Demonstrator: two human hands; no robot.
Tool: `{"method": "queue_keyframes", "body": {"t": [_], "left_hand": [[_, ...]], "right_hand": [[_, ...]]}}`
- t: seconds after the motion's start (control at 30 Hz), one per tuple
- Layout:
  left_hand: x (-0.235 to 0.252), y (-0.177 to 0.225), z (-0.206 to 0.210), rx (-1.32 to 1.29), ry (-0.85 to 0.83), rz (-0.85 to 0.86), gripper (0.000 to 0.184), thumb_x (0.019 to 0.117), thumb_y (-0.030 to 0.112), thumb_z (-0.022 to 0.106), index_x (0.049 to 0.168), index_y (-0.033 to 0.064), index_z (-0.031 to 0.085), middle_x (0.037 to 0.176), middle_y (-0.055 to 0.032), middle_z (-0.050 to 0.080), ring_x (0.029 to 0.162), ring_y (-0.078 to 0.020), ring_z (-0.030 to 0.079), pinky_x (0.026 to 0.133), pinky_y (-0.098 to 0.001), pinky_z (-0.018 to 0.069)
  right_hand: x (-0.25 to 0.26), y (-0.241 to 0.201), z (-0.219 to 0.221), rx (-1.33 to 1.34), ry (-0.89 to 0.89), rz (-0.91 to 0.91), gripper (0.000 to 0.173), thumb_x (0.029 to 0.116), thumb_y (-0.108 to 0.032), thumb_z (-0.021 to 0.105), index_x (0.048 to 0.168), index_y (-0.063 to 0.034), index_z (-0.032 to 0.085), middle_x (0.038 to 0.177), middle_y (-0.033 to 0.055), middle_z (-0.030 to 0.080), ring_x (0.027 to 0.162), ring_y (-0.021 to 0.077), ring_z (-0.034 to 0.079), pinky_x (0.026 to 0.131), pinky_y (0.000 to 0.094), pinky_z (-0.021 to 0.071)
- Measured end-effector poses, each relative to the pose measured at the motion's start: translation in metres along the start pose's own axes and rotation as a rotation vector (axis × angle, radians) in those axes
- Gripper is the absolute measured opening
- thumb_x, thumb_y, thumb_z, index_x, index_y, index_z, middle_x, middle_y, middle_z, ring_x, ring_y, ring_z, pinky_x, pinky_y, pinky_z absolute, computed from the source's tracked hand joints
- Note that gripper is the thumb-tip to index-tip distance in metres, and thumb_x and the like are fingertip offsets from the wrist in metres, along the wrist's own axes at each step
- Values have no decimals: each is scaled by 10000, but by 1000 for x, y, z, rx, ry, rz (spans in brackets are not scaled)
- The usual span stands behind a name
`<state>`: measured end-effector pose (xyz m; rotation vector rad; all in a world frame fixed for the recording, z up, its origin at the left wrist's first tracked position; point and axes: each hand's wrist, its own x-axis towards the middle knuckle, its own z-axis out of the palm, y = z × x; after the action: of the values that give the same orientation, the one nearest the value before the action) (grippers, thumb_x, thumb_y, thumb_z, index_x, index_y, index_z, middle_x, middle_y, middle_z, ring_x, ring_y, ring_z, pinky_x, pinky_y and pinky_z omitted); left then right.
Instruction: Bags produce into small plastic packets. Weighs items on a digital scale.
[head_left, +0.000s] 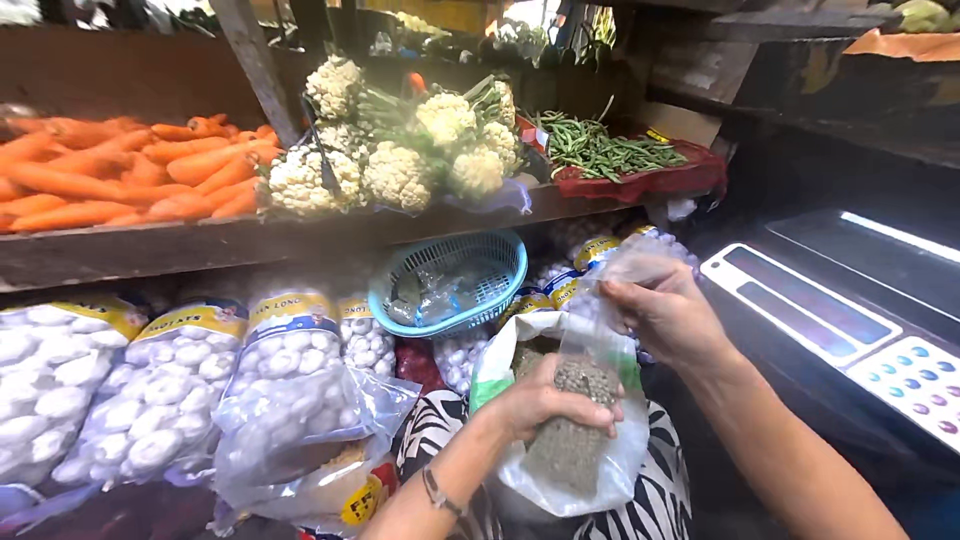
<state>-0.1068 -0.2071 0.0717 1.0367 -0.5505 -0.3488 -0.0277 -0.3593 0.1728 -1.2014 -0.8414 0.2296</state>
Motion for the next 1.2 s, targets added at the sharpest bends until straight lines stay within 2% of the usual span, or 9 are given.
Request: {"method": "queue_keyframes", "body": {"t": [0.13, 0.2, 0.4, 0.53, 0.7, 0.87, 1.03, 1.13, 1.2], "left_hand": [[-13, -13, 6, -181, -101, -45, 387, 824, 163, 771, 1196, 101, 687, 933, -14, 729, 825, -142, 719, 787, -330, 611], [-24, -13, 14, -258, -99, -153, 301, 845, 175, 743, 1136, 109, 704, 909, -19, 724, 794, -144, 717, 768, -326, 611], [-52, -3, 41, -481, 318, -595, 207, 933, 220, 485, 878, 144, 670, 832, -27, 697, 737, -154, 701, 691, -323, 609], [-43, -1, 43, -558, 608, -644, 312, 1036, 250, 371, 882, 121, 609, 778, -43, 670, 680, -177, 688, 640, -339, 603], [-27, 19, 35, -577, 599, -503, 361, 1031, 278, 321, 862, 136, 606, 768, -32, 667, 677, -169, 686, 630, -327, 596], [-34, -8, 30, -551, 601, -606, 364, 1034, 265, 335, 864, 120, 622, 805, -39, 675, 711, -159, 688, 653, -311, 597], [-55, -8, 31, -646, 503, -663, 364, 1006, 294, 362, 844, 154, 656, 805, -15, 692, 710, -135, 695, 654, -290, 599], [-65, 1, 37, -662, 470, -638, 314, 993, 274, 390, 843, 168, 644, 789, 1, 674, 718, -125, 689, 670, -290, 596], [-71, 5, 41, -615, 435, -616, 302, 983, 268, 418, 820, 177, 657, 780, 10, 670, 725, -116, 685, 683, -286, 594]], "right_hand": [[1, 16, -5, 125, 80, 190, 224, 913, 54, 596, 772, -84, 704, 629, 8, 663, 456, 1, 529, 442, 143, 466], [-5, 25, -6, 128, 90, 258, 230, 921, 44, 589, 758, -76, 698, 612, 5, 651, 445, 1, 520, 433, 145, 456], [-29, 85, -15, -79, 133, 618, 178, 956, 48, 602, 824, -68, 577, 591, -38, 561, 410, 21, 442, 409, 176, 414], [-38, 123, -30, -340, -8, 786, 113, 961, -34, 664, 1042, -17, 586, 661, -10, 532, 450, 50, 425, 438, 213, 395], [-34, 118, -55, -615, -34, 595, 304, 1015, -150, 619, 1273, 7, 583, 912, 83, 626, 625, 132, 579, 593, 324, 533], [-41, 95, -78, -685, 13, 501, 246, 1017, -148, 618, 1219, -8, 622, 965, 100, 643, 647, 131, 591, 611, 325, 533], [-63, 72, -82, -694, -220, 428, 186, 965, -115, 656, 1108, 3, 677, 865, 63, 647, 639, 95, 572, 618, 288, 515], [-78, 54, -64, -366, -513, 630, 293, 1040, -217, 518, 920, -25, 705, 642, -35, 629, 491, 23, 548, 481, 210, 484], [-93, 67, -46, -27, -689, 834, 498, 1067, -410, 366, 953, -90, 730, 690, -67, 698, 509, 6, 587, 476, 201, 493]]}}
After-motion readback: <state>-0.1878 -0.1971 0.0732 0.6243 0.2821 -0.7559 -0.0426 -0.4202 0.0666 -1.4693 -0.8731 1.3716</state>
